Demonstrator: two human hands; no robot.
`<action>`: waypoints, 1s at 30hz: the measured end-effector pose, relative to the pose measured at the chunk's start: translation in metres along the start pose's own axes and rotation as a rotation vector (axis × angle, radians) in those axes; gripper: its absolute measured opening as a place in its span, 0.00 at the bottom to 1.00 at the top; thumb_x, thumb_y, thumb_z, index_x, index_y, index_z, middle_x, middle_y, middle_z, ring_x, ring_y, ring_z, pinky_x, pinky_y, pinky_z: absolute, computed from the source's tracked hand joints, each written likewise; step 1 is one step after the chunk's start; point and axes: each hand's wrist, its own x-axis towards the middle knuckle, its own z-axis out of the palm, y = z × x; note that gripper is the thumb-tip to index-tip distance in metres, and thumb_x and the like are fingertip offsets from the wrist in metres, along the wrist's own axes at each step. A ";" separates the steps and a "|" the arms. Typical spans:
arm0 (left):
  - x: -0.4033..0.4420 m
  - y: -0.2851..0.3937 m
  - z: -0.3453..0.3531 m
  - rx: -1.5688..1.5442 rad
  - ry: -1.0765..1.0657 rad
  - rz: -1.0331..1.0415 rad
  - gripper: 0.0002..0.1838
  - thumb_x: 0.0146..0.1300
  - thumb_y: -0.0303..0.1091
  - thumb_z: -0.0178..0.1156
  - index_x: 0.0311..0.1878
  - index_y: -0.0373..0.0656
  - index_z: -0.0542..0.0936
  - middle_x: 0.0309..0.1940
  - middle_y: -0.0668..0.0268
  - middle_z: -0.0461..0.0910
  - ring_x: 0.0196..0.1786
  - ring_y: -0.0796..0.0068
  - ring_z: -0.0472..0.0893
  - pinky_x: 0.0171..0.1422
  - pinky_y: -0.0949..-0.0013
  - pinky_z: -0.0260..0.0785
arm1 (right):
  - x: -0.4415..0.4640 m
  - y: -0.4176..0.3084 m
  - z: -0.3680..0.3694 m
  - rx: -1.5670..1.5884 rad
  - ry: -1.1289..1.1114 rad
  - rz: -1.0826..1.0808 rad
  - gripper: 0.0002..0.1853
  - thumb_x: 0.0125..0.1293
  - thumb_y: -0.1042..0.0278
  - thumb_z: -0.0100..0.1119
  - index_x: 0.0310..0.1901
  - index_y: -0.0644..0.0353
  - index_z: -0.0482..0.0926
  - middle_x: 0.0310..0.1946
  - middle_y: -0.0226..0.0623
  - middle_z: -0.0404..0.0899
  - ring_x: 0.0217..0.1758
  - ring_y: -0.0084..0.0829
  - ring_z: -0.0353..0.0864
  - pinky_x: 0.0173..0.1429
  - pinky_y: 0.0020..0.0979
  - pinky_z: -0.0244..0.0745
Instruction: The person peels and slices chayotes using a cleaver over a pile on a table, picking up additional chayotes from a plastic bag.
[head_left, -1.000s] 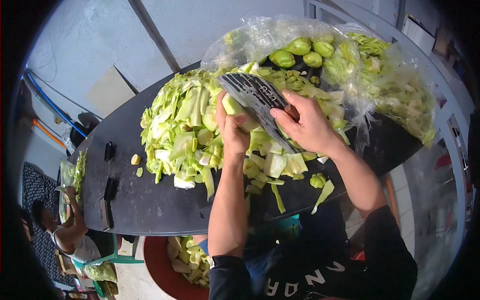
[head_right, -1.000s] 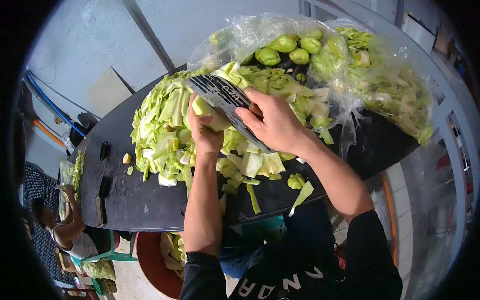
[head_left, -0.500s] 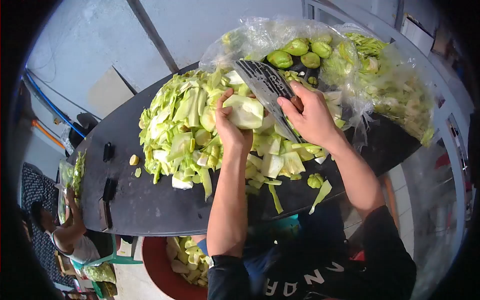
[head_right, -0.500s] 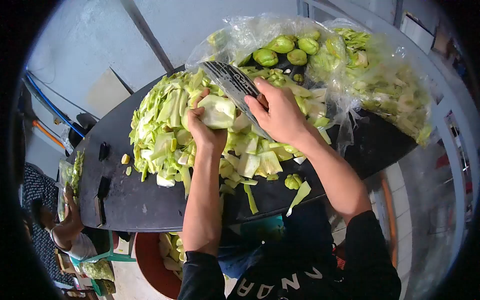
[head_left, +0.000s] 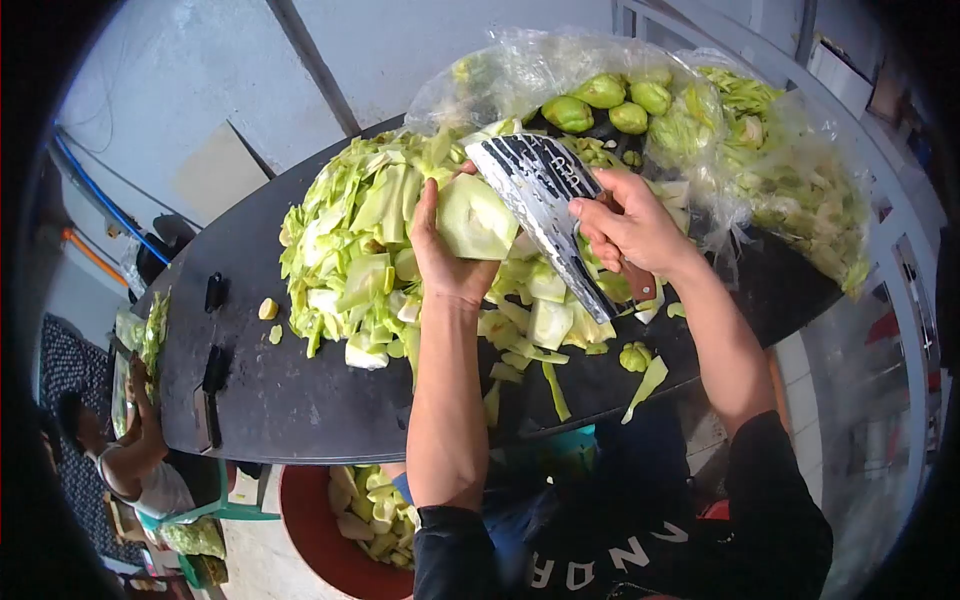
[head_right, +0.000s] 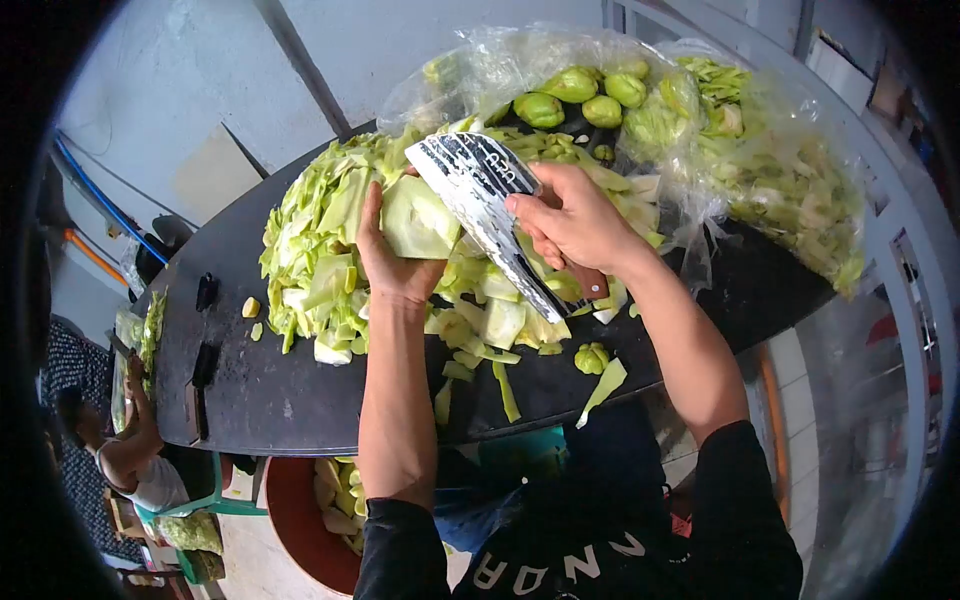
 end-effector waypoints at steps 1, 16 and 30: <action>-0.001 0.000 0.000 0.018 -0.007 0.000 0.28 0.69 0.55 0.51 0.60 0.41 0.75 0.54 0.58 0.79 0.56 0.62 0.79 0.64 0.55 0.69 | 0.000 0.000 0.000 0.006 -0.002 0.012 0.07 0.73 0.69 0.55 0.41 0.58 0.67 0.19 0.23 0.65 0.15 0.13 0.64 0.17 0.21 0.61; -0.008 -0.004 0.010 0.214 0.012 -0.005 0.25 0.68 0.53 0.55 0.56 0.41 0.77 0.49 0.60 0.82 0.52 0.63 0.82 0.61 0.57 0.73 | 0.000 -0.001 -0.005 0.045 0.001 -0.004 0.07 0.73 0.67 0.56 0.45 0.56 0.69 0.19 0.21 0.65 0.15 0.13 0.63 0.16 0.21 0.61; -0.009 -0.041 0.016 0.319 -0.029 0.001 0.34 0.70 0.61 0.50 0.63 0.40 0.72 0.54 0.58 0.80 0.54 0.63 0.80 0.61 0.58 0.72 | 0.000 0.001 0.011 0.146 0.055 -0.011 0.07 0.74 0.67 0.55 0.41 0.57 0.68 0.19 0.22 0.64 0.14 0.13 0.62 0.17 0.21 0.60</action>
